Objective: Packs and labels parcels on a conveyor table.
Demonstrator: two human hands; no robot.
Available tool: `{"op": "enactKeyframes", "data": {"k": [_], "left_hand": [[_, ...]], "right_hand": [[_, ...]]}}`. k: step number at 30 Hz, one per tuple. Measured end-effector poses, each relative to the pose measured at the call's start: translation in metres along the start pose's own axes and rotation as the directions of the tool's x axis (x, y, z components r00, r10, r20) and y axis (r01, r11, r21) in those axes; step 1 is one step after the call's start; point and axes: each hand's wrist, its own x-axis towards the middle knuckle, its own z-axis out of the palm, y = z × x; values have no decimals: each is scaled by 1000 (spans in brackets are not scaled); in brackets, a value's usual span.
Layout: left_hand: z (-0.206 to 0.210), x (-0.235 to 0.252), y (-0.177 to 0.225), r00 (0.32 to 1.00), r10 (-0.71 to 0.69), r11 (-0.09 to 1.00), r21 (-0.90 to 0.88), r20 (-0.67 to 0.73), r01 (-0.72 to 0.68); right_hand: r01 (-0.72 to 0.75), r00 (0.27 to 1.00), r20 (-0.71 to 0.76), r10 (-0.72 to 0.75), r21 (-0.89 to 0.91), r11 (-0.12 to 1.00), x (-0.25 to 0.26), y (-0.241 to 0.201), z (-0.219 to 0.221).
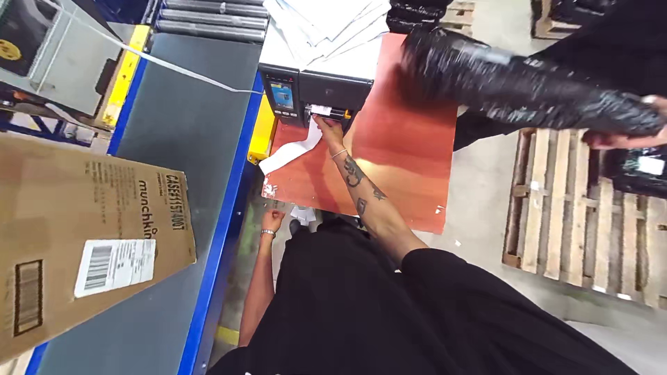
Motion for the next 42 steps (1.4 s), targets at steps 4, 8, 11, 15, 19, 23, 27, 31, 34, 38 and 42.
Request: {"op": "enactKeyframes", "data": {"k": [4,8,11,15,19,23,27,31,34,38,42], "left_hand": [[14,-21,-66,982,-121,993,28,143,118],[24,-43,-91,967,-148,988,-10,209,154],[30,-44,-85,960,-102,994,62,262,89],[34,-29,-27,942,-41,993,119,334,1],[49,-20,93,898,221,969,21,380,-247],[96,-2,217,826,335,939,-89,453,-331],[161,26,294,838,306,949,-221,452,-227],[212,39,317,867,271,960,-177,417,-215],[213,38,316,878,319,944,-196,356,-264],[179,38,308,919,269,934,-312,288,-176],[127,30,267,912,279,942,-272,300,-199]], "right_hand": [[-32,992,-119,52,162,986,-6,-11,10],[83,971,-239,1,340,937,-7,-22,13],[181,978,-150,-143,279,943,-43,-22,-16],[212,944,-253,-210,-23,977,-94,-8,-119],[-56,857,-472,-207,-484,873,-36,43,-260],[-416,737,-673,-66,-529,740,-27,70,-369],[-504,605,-791,-95,-472,723,-34,98,-467],[-459,750,-653,106,-397,795,-26,104,-540],[-484,798,-542,262,-319,815,-33,97,-551],[-539,774,-527,351,-257,802,-77,99,-523],[-534,794,-411,447,-121,837,-169,135,-469]]}}
